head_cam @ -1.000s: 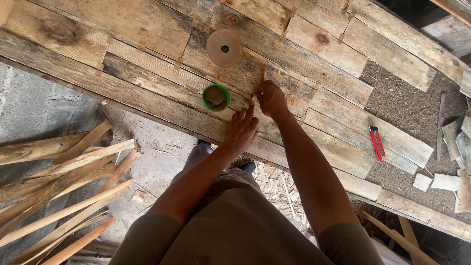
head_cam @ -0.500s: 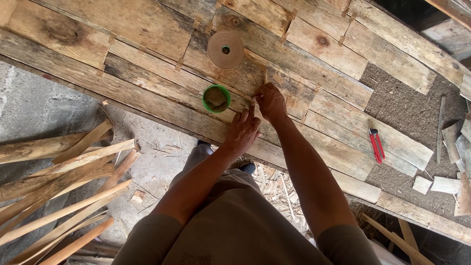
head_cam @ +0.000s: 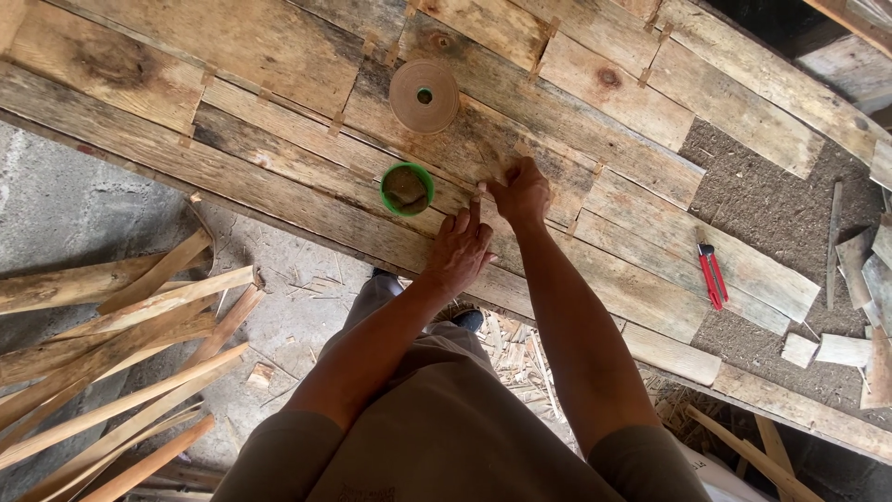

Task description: Apply tape to wooden surfaces and trim edges using a utility knife.

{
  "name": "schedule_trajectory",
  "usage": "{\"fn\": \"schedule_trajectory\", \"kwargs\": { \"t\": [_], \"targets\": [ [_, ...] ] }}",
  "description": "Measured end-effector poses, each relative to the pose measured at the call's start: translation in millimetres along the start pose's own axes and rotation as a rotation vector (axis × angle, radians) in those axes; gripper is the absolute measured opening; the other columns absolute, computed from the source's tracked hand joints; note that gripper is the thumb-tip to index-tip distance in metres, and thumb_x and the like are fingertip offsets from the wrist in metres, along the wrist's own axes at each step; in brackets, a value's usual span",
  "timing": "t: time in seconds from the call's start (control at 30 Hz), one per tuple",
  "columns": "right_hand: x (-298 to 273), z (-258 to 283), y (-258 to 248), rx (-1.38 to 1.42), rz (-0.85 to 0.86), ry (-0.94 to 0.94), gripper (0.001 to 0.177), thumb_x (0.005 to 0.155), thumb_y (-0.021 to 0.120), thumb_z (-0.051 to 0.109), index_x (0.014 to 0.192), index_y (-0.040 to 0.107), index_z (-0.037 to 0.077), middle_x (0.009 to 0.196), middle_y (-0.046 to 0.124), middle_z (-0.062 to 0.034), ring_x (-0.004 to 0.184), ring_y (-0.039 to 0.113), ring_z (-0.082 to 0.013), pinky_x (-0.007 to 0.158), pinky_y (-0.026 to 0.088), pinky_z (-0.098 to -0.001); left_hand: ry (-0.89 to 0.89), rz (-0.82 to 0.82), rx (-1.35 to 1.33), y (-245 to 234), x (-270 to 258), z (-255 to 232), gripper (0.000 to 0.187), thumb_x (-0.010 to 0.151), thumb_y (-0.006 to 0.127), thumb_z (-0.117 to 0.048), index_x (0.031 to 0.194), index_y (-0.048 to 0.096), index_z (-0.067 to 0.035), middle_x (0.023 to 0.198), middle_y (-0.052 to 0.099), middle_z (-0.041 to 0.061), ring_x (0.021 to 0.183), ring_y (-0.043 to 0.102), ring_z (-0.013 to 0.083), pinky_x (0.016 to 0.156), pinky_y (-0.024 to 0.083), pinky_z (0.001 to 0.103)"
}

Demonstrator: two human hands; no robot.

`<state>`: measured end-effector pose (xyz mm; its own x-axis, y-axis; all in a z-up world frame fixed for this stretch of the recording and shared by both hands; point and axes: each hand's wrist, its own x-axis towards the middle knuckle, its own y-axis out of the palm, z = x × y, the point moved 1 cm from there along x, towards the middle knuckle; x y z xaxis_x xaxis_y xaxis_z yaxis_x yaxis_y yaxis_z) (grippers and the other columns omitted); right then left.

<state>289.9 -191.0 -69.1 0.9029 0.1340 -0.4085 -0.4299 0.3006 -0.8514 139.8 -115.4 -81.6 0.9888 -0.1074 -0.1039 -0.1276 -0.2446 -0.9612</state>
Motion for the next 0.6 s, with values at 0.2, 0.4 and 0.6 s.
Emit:
{"fn": "schedule_trajectory", "kwargs": {
  "t": [0.2, 0.4, 0.6],
  "targets": [
    [24, -26, 21, 0.172, -0.036, 0.023, 0.044, 0.077, 0.088, 0.044, 0.101, 0.064, 0.017, 0.083, 0.068, 0.0028, 0.064, 0.059, -0.0084, 0.055, 0.053, -0.0294, 0.003, -0.005, 0.037, 7, 1, 0, 0.054, 0.098, 0.060, -0.056, 0.113, 0.060, -0.004, 0.156, 0.033, 0.035, 0.123, 0.049, 0.0359, 0.100, 0.045, 0.046],
    [19, -19, 22, 0.068, -0.037, -0.023, 0.051, 0.078, 0.091, 0.047, 0.100, 0.062, 0.011, 0.080, 0.066, -0.0019, 0.062, 0.055, -0.0126, 0.058, 0.050, -0.0310, -0.012, 0.047, 0.000, 1, 0, -1, 0.057, 0.099, 0.059, -0.058, 0.113, 0.059, -0.003, 0.157, 0.032, 0.036, 0.125, 0.048, 0.0364, 0.100, 0.045, 0.047],
    [10, -14, 17, 0.151, -0.021, 0.063, 0.053, 0.080, 0.088, 0.051, 0.103, 0.059, 0.013, 0.081, 0.063, -0.0008, 0.065, 0.054, -0.0148, 0.058, 0.045, -0.0330, -0.016, 0.016, 0.007, 1, -1, -1, 0.054, 0.097, 0.061, -0.056, 0.113, 0.058, -0.004, 0.157, 0.032, 0.035, 0.126, 0.048, 0.0366, 0.101, 0.045, 0.047]
  ]
}}
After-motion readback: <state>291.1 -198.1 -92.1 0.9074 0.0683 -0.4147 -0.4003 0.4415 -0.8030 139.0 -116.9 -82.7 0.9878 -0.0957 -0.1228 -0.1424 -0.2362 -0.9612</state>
